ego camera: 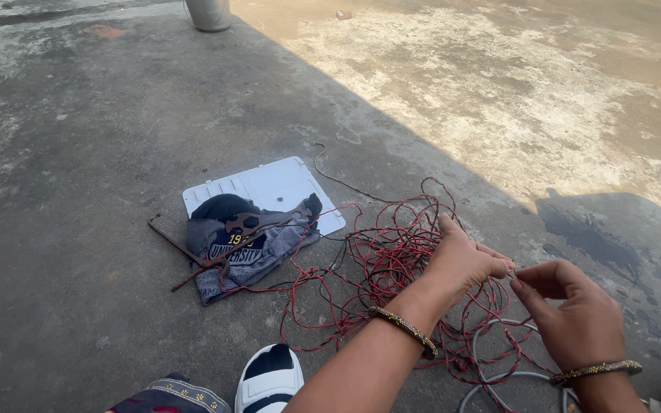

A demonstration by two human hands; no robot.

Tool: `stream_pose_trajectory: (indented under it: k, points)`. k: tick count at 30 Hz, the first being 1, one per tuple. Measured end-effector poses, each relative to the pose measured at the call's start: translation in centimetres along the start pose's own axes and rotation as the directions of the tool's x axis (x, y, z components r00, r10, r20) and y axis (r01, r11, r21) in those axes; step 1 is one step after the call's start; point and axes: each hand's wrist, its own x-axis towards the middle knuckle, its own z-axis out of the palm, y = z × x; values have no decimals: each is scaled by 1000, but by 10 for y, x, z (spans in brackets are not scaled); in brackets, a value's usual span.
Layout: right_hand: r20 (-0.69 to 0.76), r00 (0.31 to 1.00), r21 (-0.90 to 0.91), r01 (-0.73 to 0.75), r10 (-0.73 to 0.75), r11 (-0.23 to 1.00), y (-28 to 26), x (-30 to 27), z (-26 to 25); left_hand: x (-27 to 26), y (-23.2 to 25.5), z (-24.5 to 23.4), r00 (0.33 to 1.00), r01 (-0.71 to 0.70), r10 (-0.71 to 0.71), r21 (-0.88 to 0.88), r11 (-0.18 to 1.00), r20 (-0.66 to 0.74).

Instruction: The person untangles a large coil of red and black electrical wire by hand and uses wire cutters to trim ends.

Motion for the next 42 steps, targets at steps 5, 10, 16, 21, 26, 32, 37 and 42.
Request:
stream_pose_trajectory:
  k: [5, 10, 16, 21, 26, 32, 37, 42]
  points:
    - [-26, 995, -212, 92, -100, 973, -5, -3, 0, -17, 21, 6, 990, -60, 121, 569, 820, -70]
    - [-6, 992, 249, -121, 127, 961, 11, 6, 2, -18, 26, 14, 956, -254, 294, 492, 833, -3]
    - [186, 959, 615, -284, 215, 736, 43, 23, 3, -13, 21, 7, 933, -357, 345, 385, 851, 103]
    - [342, 895, 710, -445, 285, 546, 51, 25, 5, -20, 20, 10, 903, -428, 381, 355, 831, 198]
    - [391, 861, 725, -506, 325, 468, 52, 27, 2, -20, 21, 10, 899, -430, 372, 302, 851, 231]
    - [384, 867, 686, -498, 318, 530, 45, 24, 2, -29, 32, 8, 901, -434, 379, 421, 797, 212]
    - [100, 984, 372, -175, 148, 912, 20, 15, 0, -25, 35, 12, 967, -236, 250, 575, 783, 56]
    - [-85, 957, -327, 235, -276, 915, -1, -2, -5, 0, 12, 14, 987, 66, 29, 558, 827, -159]
